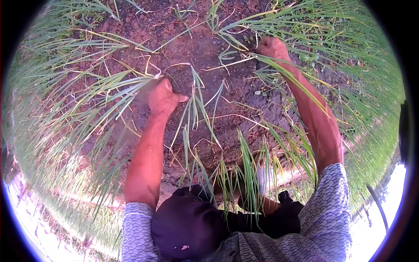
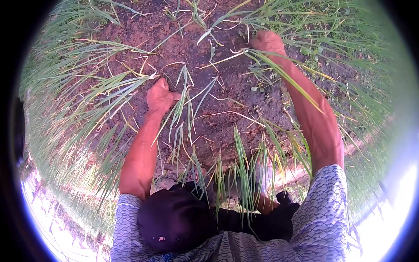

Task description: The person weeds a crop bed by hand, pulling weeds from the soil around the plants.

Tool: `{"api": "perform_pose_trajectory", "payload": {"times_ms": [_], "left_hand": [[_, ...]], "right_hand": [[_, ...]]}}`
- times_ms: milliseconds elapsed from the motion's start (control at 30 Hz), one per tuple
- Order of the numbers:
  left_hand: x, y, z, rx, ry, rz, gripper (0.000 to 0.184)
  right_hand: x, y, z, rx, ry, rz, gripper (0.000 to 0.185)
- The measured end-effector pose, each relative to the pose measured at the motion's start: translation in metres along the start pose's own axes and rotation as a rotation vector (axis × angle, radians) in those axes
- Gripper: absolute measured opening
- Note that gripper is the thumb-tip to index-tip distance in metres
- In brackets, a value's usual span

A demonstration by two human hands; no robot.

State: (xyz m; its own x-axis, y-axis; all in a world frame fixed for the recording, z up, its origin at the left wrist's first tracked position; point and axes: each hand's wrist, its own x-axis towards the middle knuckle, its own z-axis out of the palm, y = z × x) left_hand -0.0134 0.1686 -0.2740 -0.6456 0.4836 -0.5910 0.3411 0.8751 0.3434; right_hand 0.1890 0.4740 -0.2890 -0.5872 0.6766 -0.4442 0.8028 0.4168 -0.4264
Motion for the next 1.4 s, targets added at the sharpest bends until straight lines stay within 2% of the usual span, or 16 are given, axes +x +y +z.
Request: {"api": "perform_pose_trajectory", "payload": {"times_ms": [33,133,267,367,400,500,533,567,733,767,833,933,1033,1167,1233,1400], "left_hand": [[-0.001,0.002,-0.002,0.013,-0.008,-0.013,0.054],[-0.002,0.007,-0.004,0.036,-0.022,-0.03,0.053],[-0.001,0.005,-0.002,0.047,-0.015,-0.024,0.052],[-0.001,0.005,-0.001,0.044,-0.017,-0.024,0.052],[-0.001,0.006,-0.002,0.042,-0.016,-0.023,0.052],[-0.001,0.006,-0.002,0.035,-0.009,-0.006,0.053],[-0.001,0.006,-0.002,0.04,-0.01,-0.012,0.054],[-0.001,0.007,-0.002,0.043,-0.01,-0.021,0.054],[0.001,0.006,-0.001,0.056,-0.011,-0.016,0.054],[0.0,0.008,-0.001,0.059,-0.007,-0.025,0.054],[-0.001,0.007,-0.002,0.052,-0.002,-0.036,0.054],[-0.001,0.007,-0.002,0.018,-0.005,-0.029,0.053],[-0.001,0.007,-0.003,0.024,-0.009,-0.043,0.053],[0.0,0.005,-0.002,0.027,-0.014,-0.036,0.053],[-0.001,0.007,-0.004,0.039,-0.013,-0.032,0.053],[0.0,0.008,-0.004,0.049,-0.021,-0.052,0.054]], "right_hand": [[-0.001,0.013,0.002,-0.132,0.013,-0.077,0.028],[-0.009,0.0,0.0,-0.129,0.085,-0.066,0.028],[0.004,0.0,0.022,0.111,0.299,-0.352,0.026],[0.017,0.001,0.032,-0.09,0.285,-0.418,0.028],[0.023,0.002,0.036,-0.057,0.202,-0.36,0.026],[0.025,-0.001,0.033,-0.051,0.265,-0.254,0.023],[0.026,0.004,0.033,-0.102,0.364,-0.342,0.022],[0.025,0.002,0.034,0.08,0.448,-0.329,0.02],[0.029,0.001,0.034,0.161,0.452,-0.226,0.015],[0.034,-0.002,0.03,-0.104,0.511,-0.357,0.02],[0.044,-0.009,0.026,-0.119,0.535,-0.512,0.021],[0.059,-0.013,0.024,-0.349,0.432,-0.515,0.02],[0.061,-0.011,0.022,-0.408,0.441,-0.582,0.017],[0.057,0.001,0.016,-0.479,0.26,-0.635,0.018],[0.043,-0.002,0.02,0.129,-0.033,-0.275,0.021],[0.02,-0.041,-0.006,-0.058,-0.265,-0.403,0.03]]}}
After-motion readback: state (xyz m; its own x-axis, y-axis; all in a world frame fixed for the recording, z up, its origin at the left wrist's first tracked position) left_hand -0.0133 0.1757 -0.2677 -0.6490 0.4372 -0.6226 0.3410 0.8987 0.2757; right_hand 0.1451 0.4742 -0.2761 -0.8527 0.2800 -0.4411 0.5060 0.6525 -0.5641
